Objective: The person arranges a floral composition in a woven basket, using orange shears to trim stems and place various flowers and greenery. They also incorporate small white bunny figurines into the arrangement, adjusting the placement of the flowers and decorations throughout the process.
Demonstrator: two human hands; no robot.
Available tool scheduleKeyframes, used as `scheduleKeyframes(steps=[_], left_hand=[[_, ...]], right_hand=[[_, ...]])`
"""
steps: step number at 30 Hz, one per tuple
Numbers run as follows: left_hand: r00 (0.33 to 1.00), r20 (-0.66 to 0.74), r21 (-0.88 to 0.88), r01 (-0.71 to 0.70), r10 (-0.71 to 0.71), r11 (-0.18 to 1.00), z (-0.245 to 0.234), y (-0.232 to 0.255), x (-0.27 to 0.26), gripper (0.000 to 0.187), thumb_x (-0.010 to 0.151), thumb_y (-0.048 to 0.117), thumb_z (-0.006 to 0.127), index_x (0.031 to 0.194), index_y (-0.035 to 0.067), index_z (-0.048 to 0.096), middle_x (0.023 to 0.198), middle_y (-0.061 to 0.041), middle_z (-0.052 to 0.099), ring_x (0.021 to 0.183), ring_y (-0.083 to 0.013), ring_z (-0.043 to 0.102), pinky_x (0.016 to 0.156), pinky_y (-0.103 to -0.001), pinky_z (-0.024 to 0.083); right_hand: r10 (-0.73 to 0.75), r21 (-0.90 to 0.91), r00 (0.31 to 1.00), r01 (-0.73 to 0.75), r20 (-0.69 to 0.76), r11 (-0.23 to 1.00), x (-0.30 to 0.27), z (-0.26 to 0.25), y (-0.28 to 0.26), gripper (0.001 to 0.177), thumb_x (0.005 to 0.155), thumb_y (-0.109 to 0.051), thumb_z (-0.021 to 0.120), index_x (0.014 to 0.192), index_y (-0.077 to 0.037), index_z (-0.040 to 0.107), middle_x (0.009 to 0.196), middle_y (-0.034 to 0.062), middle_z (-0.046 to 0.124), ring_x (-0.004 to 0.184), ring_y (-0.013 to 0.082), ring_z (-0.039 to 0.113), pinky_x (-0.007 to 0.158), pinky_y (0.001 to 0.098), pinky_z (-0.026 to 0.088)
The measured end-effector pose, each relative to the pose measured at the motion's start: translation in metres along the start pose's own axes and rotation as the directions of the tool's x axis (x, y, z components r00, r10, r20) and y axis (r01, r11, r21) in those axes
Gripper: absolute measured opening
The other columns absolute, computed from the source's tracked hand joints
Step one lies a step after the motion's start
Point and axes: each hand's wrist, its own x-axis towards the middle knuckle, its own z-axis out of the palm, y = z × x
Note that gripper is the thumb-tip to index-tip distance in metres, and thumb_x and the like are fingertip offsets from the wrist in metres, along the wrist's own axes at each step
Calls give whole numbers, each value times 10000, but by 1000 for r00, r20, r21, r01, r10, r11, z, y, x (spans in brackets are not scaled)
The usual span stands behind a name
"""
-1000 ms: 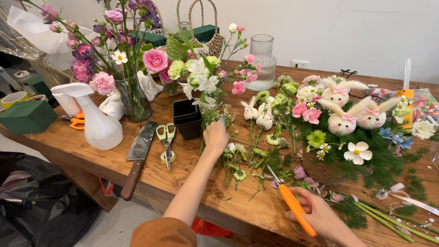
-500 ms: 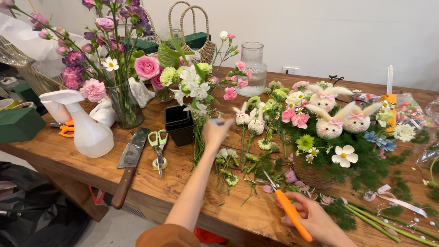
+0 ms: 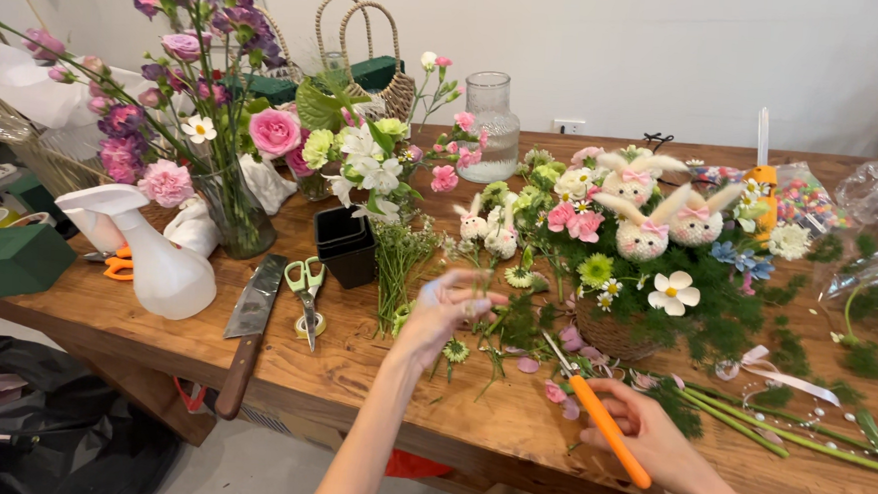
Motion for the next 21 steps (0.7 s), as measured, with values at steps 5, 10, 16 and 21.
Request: scheduleKeyframes(steps=[5,10,16,21], left_hand=[[974,189,-71,-111,123,991,-3,-39,-5,287,840,-16,727,1112,-25,638,1070,-221,744,814,-254,725,814,-327,584],[963,188,-198,-154,192,968,-1,-63,-13,200,872,-15,712,1069,20,699,1053,-157,717,822,-257,716,855,-393,594],[973,114,-202,-174,199,964,-7,-88,-17,142,884,58,717,1000,-18,686,1127,-190,690,930,-287,702,830,-359,602],[972,158,-256,-132,176,958,-14,-113,-9,104,895,28,706,996,47,689,1081,-165,722,990,-211,646,857,-310,511]], right_hand=[[-80,86,997,81,-14,993,-18,-8,8,546,749,-32,859,1264,-93,691,971,107,763,860,213,718,812,318,522],[-234,60,972,236,-29,970,-33,-6,14,534,704,43,908,1191,-73,724,953,50,795,793,119,696,798,254,558],[-96,-35,994,94,-60,995,-48,-3,14,490,737,-2,880,1190,-110,728,946,40,811,802,126,737,791,252,590],[-99,-191,992,83,-76,978,-55,-12,22,516,741,-36,823,1219,-199,717,1061,-16,870,935,89,809,901,231,591]])
